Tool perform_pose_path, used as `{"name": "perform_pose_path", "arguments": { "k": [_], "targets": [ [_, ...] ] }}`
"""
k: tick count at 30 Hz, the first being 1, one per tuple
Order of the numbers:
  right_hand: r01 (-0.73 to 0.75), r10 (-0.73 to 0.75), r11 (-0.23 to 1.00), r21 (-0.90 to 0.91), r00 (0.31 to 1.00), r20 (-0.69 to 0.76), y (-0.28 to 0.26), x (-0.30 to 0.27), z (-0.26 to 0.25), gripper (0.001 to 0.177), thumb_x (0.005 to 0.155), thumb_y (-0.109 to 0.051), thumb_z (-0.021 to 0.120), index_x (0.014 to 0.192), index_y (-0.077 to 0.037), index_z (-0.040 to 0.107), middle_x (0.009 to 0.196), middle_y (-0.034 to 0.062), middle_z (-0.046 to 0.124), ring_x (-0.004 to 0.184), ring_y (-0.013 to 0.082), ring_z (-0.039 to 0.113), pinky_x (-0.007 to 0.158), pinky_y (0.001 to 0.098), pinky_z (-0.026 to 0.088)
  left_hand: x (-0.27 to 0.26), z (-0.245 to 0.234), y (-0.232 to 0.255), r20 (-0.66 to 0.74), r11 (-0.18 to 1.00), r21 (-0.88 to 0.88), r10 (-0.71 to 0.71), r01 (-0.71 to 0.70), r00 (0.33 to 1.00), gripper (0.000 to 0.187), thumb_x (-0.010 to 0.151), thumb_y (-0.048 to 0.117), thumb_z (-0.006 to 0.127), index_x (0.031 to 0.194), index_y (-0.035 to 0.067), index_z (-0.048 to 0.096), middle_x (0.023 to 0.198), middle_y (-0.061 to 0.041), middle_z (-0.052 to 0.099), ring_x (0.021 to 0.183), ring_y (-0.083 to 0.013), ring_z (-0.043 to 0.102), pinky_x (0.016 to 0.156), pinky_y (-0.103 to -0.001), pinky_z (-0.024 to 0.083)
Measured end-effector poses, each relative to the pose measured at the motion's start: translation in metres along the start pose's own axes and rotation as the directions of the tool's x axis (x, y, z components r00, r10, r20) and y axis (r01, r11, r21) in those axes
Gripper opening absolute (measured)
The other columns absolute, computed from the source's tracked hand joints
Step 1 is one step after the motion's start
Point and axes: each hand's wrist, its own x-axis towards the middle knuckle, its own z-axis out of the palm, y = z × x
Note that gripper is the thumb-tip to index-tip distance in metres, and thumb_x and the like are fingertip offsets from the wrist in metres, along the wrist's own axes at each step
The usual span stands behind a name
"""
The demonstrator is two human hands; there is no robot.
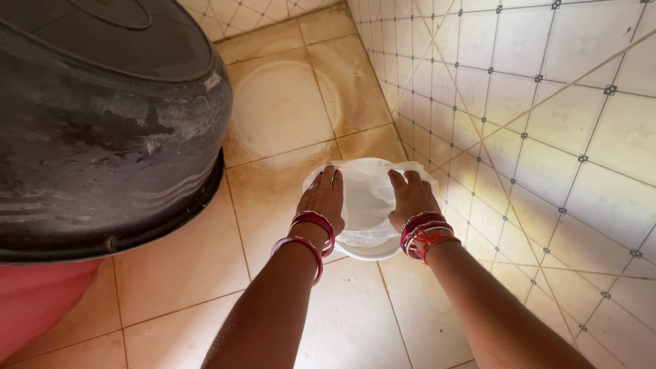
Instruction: The person carries a white bucket with a plastic bag into a tiled bathroom and places it on the floor. They then use their hands to wipe the tiled floor near the drain, moving small debris toward the drain.
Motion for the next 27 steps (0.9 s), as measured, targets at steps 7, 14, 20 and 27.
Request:
{"name": "perform_pose_path", "arguments": {
  "k": [7,14,20,27],
  "targets": [
    [-0.019,0.017,0.999,-0.034,0.998,-0.055,-0.005,0.002,-0.009,0.094,0.072,0.006,0.074,0.152,-0.019,0.033,0.152,0.0149,0.037,0.137,0.0373,0.043,0.112,0.0416,0.044,0.006,-0.005,0.004,0.0,0.998,0.056,0.009,-0.009,1.0,0.097,0.076,-0.001,0.076,0.157,0.007,0.023,0.166,-0.013,0.017,0.152,-0.0293,0.023,0.123,-0.042,0.026],
    [-0.16,0.159,0.987,0.003,0.984,0.083,-0.004,0.018,-0.023,0.104,0.067,0.0,0.088,0.152,-0.021,0.033,0.147,0.0143,0.045,0.137,0.0368,0.049,0.109,0.0438,0.052,0.02,-0.008,0.006,0.063,0.997,0.046,0.063,-0.066,0.996,0.11,0.071,0.0,0.082,0.16,0.013,0.02,0.166,-0.013,0.019,0.152,-0.0309,0.026,0.122,-0.04,0.031],
    [-0.222,0.212,0.971,0.091,0.971,0.109,-0.008,0.016,-0.023,0.108,0.064,0.0,0.091,0.152,-0.025,0.032,0.147,0.0131,0.046,0.138,0.0359,0.048,0.11,0.0458,0.051,0.025,-0.01,0.001,0.024,0.993,0.059,0.103,-0.104,0.994,0.108,0.069,-0.002,0.081,0.158,0.014,0.023,0.164,-0.013,0.022,0.15,-0.0314,0.029,0.12,-0.041,0.034],
    [-0.332,0.308,0.934,0.129,0.935,0.174,-0.003,0.008,-0.017,0.119,0.062,0.006,0.089,0.156,-0.037,0.03,0.152,0.0088,0.04,0.144,0.0332,0.042,0.114,0.0456,0.048,0.026,-0.015,0.002,0.098,0.992,-0.111,0.071,-0.06,0.993,0.108,0.067,-0.008,0.077,0.158,0.02,0.026,0.16,-0.007,0.028,0.148,-0.0289,0.032,0.119,-0.039,0.037]
  ]
}}
